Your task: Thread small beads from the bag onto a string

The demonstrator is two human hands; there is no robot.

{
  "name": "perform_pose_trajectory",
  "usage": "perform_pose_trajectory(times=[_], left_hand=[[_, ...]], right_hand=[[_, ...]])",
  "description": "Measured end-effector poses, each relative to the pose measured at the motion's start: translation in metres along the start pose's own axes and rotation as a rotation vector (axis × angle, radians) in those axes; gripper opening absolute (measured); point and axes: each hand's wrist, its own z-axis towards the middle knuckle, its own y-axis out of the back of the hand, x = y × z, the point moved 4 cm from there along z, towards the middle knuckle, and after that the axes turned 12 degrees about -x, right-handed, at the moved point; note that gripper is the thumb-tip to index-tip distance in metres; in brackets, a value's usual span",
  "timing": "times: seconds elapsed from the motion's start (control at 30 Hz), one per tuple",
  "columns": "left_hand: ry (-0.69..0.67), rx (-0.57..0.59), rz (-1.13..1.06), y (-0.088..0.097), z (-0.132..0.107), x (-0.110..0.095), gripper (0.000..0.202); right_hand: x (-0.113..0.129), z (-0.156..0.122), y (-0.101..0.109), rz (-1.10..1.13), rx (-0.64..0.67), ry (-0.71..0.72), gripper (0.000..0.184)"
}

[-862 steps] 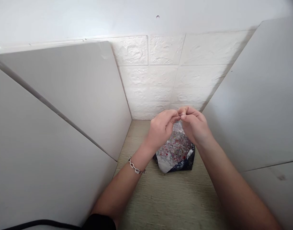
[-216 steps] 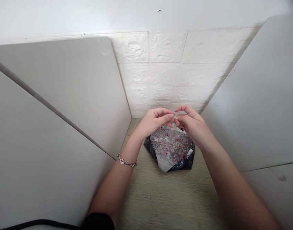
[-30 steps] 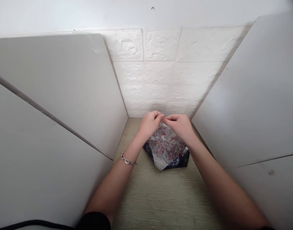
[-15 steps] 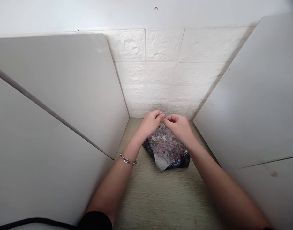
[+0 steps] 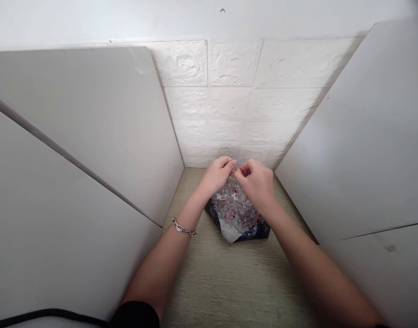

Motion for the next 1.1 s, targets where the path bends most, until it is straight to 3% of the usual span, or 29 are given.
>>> perform_pose_trajectory(times=[0.3, 0.53, 0.7, 0.93, 1.1], left_hand=[[-0.056, -0.015, 0.047, 0.005, -0.004, -0.011, 0.02], [-0.158, -0.04, 0.199, 0.006, -0.003, -0.011, 0.02], [-0.158, -0.031, 0.077, 0.007, -0.003, -0.013, 0.02], [0.006, 0.094, -0.276, 0.007, 0.0, -0.004, 0.023], [0.036, 0.216, -0.24, 0.009, 0.0, 0.001, 0.03]], right_hand=[[0.004, 0.003, 0.005, 0.119, -0.024, 0.105, 0.012], [0.002, 0.002, 0.003, 0.173, -0.009, 0.021, 0.01], [0.0, 0.001, 0.0, 0.312, 0.042, -0.023, 0.012], [0.01, 0.001, 0.008, 0.248, 0.012, 0.421, 0.017], [0.009, 0.009, 0.01, 0.264, 0.169, 0.424, 0.012]])
